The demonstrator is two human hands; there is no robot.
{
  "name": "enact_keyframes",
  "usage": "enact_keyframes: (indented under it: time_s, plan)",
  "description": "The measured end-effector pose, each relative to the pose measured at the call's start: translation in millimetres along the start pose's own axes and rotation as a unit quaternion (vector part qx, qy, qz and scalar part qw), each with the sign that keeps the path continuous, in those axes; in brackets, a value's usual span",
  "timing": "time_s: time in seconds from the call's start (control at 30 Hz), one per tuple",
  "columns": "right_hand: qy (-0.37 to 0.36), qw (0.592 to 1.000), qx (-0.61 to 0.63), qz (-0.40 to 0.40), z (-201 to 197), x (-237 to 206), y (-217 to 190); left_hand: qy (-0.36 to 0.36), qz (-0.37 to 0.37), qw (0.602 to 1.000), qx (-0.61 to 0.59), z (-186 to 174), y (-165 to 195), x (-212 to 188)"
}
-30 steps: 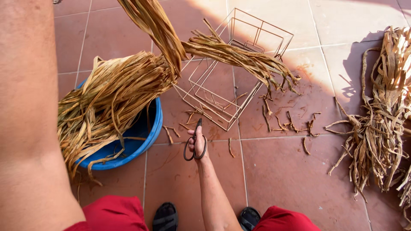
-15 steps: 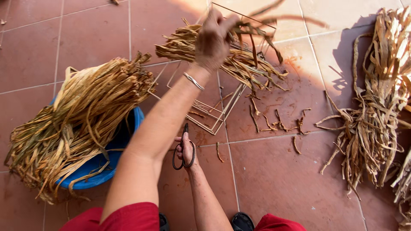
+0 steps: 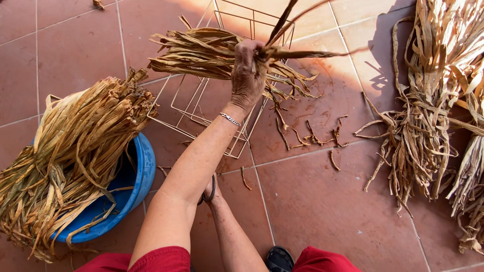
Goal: The person sits on a tiled floor and uses scissors to trim the ends of dried plant stems. They pick up stems from a blue basin, cut the ends, and place the trimmed stems into a wire basket. The process is repeated continuously throughout the clip.
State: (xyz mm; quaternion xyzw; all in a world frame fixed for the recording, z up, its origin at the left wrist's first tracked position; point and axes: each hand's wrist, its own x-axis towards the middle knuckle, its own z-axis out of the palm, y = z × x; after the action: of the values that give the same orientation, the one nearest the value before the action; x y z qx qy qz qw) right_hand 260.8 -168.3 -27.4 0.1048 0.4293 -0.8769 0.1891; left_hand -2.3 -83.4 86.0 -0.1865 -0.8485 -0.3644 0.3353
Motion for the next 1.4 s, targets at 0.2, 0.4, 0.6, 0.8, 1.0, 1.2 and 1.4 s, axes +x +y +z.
enact_keyframes:
  time_s: [0.2,0.4,0.6,0.8,1.0,1.2,1.4]
  plan:
    - [0.026,0.990,-0.021,0.139,-1.4,4.0,7.0,-0.267,0.035,0.962,0.046,-33.7,11.1,-11.0]
    - [0.016,0.985,-0.020,0.172,2.2,2.2,-3.4,-0.316,0.051,0.946,0.041,-108.4,-5.3,-53.5]
    - [0.042,0.978,-0.158,0.130,1.8,8.6,-9.5,-0.374,-0.041,0.916,0.137,-222.0,-38.1,-105.3]
    - [0.002,0.912,-0.409,-0.039,-13.4,17.2,-8.6,-0.152,-0.123,0.966,0.167,-353.8,-83.2,-126.9]
    - [-0.007,0.869,-0.485,-0.101,-0.6,12.6,-27.6,-0.004,-0.320,0.930,0.180,-433.6,-119.7,-149.7]
    - [-0.048,0.878,-0.475,-0.023,19.5,2.0,-36.9,-0.057,-0.291,0.896,0.330,-426.4,-126.3,-162.0]
    - [-0.042,0.883,-0.464,-0.048,13.4,-8.7,-23.3,-0.122,-0.313,0.874,0.351,-380.5,-128.7,-142.8]
